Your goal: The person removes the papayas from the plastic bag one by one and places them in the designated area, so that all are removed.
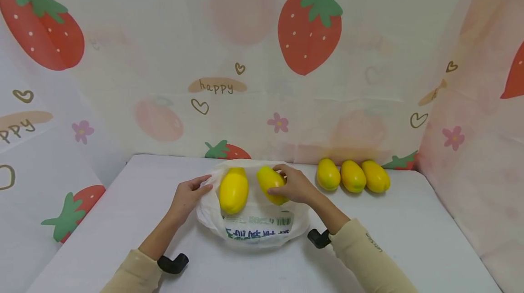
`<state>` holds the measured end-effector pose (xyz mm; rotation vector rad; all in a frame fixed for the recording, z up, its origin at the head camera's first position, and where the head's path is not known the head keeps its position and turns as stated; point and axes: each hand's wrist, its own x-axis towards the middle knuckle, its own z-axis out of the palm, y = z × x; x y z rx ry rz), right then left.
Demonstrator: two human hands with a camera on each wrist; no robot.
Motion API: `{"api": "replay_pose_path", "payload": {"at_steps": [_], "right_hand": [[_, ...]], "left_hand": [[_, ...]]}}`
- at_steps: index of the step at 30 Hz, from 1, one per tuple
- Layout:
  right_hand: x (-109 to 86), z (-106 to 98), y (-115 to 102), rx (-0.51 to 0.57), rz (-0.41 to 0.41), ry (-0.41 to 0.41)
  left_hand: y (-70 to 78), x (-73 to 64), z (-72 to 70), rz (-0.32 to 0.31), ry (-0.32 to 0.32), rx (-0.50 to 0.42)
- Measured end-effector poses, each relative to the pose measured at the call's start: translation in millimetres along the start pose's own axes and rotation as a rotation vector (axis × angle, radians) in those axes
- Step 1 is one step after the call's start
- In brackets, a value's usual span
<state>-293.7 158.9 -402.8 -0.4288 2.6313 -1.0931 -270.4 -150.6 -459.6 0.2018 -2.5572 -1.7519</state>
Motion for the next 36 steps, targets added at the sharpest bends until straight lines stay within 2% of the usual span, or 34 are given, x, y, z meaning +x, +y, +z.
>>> {"api": "replay_pose_path", "payload": {"at_steps": [28,36], "right_hand": [[-6.5,-16,-8,-0.031,-0.044,0.007],[-5.5,-22,-9,-0.076,-0.066,-0.009]], "left_hand": [[0.4,0.7,2.9,-0.004,-0.005,0.005],[1.3,-0.8,1.6,0.010,0.005,0.006]]}}
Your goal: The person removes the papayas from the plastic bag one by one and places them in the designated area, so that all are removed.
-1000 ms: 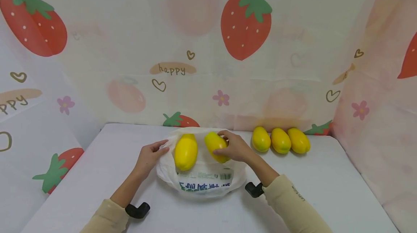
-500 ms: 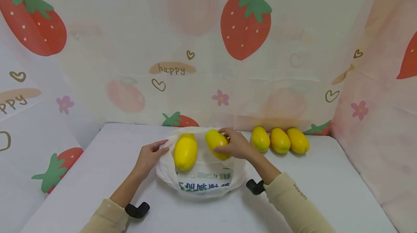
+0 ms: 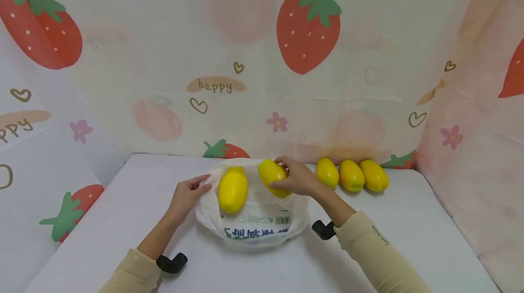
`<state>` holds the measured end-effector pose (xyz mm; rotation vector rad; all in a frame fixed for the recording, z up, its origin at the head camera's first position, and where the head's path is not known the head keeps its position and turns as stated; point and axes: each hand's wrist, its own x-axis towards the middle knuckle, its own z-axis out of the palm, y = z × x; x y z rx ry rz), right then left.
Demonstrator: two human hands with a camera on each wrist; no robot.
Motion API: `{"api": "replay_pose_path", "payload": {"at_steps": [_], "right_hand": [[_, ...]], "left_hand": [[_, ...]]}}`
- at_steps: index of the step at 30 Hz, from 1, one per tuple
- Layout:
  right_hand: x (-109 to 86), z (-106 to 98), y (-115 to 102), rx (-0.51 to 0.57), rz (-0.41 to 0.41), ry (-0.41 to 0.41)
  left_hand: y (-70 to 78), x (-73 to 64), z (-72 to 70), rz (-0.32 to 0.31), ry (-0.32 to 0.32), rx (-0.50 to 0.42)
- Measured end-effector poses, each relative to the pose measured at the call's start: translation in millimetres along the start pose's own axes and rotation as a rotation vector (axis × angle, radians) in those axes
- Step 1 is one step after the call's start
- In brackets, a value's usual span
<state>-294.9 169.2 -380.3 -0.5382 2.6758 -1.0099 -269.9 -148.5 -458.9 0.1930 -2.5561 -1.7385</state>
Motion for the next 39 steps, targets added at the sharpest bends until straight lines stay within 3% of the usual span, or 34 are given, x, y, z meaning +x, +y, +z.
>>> {"api": "replay_pose_path", "payload": {"at_steps": [24,31,39], "right_hand": [[-21.2,-27,-7,-0.001,-0.064,0.058],[-25.1,-33,-3,0.019,-0.049,0.063],[-39.0,-49,1,0.057,-0.047,0.083]], "left_hand": [[1.0,-1.4,-0.7,-0.014,-0.008,0.001],[0.5,-3.0,-1.6,0.023,0.019,-0.006],[-0.2,-1.4,-2.9,-0.018,-0.002,-0.002]]}}
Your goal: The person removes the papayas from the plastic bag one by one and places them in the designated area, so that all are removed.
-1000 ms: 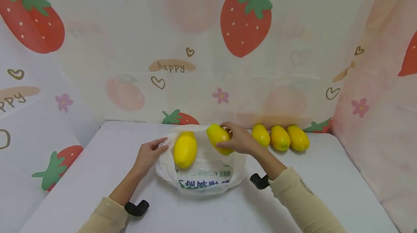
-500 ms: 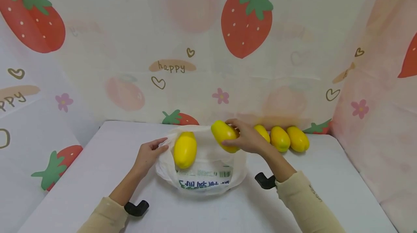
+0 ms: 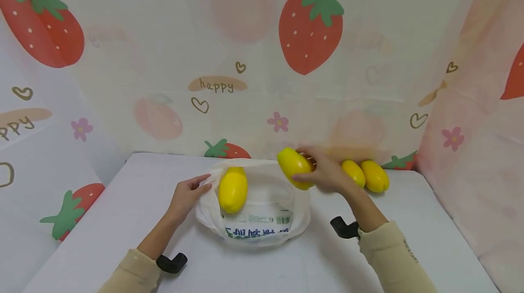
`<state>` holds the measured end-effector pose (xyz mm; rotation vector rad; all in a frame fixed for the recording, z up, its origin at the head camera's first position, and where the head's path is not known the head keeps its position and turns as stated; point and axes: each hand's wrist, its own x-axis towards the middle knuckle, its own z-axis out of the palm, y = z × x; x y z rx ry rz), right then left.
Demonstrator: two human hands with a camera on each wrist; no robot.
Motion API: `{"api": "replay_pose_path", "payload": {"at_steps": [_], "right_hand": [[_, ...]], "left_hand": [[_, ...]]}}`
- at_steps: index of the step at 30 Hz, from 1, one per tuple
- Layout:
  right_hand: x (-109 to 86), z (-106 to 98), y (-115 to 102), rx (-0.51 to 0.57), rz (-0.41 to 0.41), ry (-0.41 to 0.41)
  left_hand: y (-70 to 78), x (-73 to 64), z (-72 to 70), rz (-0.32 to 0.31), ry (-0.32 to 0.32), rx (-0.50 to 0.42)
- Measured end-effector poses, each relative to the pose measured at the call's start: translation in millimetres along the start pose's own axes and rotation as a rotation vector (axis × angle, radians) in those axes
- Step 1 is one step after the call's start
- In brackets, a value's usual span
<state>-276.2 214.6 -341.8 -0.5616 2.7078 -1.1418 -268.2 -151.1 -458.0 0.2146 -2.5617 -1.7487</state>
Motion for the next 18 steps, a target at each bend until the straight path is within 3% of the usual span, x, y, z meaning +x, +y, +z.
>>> {"api": "replay_pose_path", "payload": {"at_steps": [7,18], "right_hand": [[-6.1,-12,3,-0.012,-0.011,0.024],[-15.5,-15,13,-0.044,-0.007,0.068]], "left_hand": [[2.1,-1.4,-1.3,0.003,-0.002,-0.001],[0.2,0.0,-0.8,0.001,-0.003,0.010]]}}
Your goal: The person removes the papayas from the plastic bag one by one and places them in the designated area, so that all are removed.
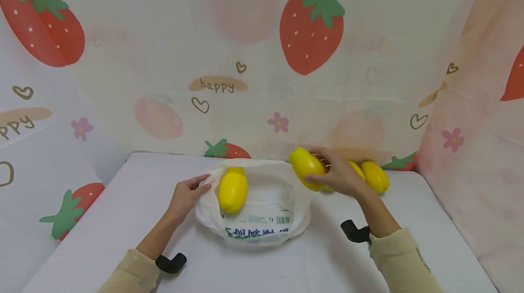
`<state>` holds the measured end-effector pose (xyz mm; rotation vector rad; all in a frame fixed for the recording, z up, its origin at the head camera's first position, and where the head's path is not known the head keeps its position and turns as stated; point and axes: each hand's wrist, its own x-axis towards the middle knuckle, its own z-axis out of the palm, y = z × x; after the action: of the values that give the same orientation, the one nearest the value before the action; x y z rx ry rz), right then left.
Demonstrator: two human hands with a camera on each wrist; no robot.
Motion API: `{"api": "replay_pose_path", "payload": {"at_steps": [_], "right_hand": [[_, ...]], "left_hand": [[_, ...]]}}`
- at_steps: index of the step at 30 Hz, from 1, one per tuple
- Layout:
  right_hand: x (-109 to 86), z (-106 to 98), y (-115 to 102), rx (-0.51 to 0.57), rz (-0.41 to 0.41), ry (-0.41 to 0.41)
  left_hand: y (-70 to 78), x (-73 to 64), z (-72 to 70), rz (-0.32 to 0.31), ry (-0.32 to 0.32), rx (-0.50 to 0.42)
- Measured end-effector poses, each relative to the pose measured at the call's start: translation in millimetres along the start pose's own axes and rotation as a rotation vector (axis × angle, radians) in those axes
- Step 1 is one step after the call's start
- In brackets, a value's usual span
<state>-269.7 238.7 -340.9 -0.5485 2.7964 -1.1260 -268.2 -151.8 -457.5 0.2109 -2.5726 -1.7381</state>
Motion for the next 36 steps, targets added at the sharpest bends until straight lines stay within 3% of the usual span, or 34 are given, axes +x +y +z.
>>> {"api": "replay_pose_path", "payload": {"at_steps": [18,36], "right_hand": [[-17.2,-8,26,0.017,0.013,0.048],[-35.1,-4,50,-0.027,0.109,0.077]], "left_hand": [[0.3,-1.1,1.4,0.018,0.001,-0.014],[1.3,-1.4,0.2,0.019,-0.003,-0.015]]}}
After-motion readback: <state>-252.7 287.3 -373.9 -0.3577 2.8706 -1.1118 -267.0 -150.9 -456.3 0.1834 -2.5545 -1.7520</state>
